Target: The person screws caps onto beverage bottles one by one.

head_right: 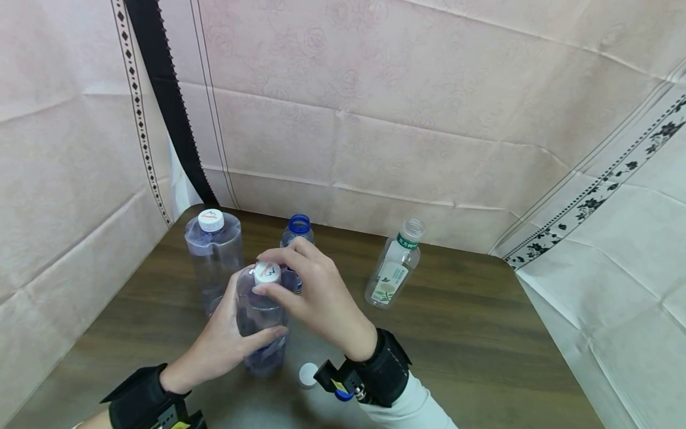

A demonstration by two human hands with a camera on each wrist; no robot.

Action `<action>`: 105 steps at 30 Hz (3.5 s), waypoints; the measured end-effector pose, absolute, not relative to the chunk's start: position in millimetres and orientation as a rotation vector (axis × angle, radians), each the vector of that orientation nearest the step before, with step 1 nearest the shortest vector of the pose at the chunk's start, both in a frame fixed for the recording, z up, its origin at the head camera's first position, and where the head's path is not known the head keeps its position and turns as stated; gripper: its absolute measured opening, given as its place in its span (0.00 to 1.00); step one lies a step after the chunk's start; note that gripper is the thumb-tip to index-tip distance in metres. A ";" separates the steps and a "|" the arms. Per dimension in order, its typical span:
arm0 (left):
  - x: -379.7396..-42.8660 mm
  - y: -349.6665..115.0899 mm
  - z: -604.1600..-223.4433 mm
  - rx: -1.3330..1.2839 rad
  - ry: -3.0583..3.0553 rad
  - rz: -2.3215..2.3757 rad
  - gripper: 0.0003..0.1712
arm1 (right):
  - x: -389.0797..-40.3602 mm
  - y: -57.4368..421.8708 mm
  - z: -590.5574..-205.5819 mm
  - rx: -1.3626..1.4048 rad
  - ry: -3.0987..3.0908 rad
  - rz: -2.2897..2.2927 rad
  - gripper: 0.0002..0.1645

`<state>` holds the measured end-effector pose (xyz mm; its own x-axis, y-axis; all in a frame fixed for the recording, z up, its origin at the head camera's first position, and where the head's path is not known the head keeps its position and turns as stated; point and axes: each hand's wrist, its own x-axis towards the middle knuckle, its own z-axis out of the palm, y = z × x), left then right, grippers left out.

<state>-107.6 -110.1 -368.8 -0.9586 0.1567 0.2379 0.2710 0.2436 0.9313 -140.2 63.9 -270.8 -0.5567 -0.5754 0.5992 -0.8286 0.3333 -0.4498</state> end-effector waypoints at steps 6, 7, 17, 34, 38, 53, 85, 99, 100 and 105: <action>-107.3 -109.7 -369.5 -0.431 -2.389 -1.818 0.57 | -135.4 56.5 -276.9 1.079 -2.262 1.141 0.23; -107.2 -109.6 -369.3 -0.430 -2.390 -1.813 0.57 | -134.3 55.1 -277.5 1.046 -2.263 1.144 0.23; -108.5 -109.3 -369.7 -0.423 -2.412 -1.797 0.56 | -130.0 44.8 -285.6 0.862 -2.305 1.201 0.25; -108.1 -110.8 -370.6 -0.422 -2.404 -1.767 0.57 | -134.1 65.2 -289.7 1.297 -2.167 1.286 0.29; -108.3 -110.6 -370.4 -0.417 -2.403 -1.769 0.57 | -137.3 68.4 -290.4 1.354 -2.181 1.298 0.28; -107.6 -109.4 -369.2 -0.428 -2.395 -1.772 0.57 | -139.7 62.5 -288.9 1.230 -2.137 1.284 0.25; -107.2 -108.9 -373.9 -0.447 -2.379 -1.743 0.57 | -120.9 40.2 -298.5 0.824 -2.209 1.168 0.24; -105.9 -108.9 -373.3 -0.434 -2.354 -1.766 0.56 | -150.9 72.4 -283.4 1.517 -2.261 1.314 0.29; -105.5 -108.8 -373.3 -0.426 -2.360 -1.766 0.56 | -154.6 73.7 -282.9 1.546 -2.251 1.328 0.28; -104.5 -108.1 -372.8 -0.400 -2.383 -1.769 0.57 | -162.2 75.9 -284.2 1.532 -2.210 1.369 0.26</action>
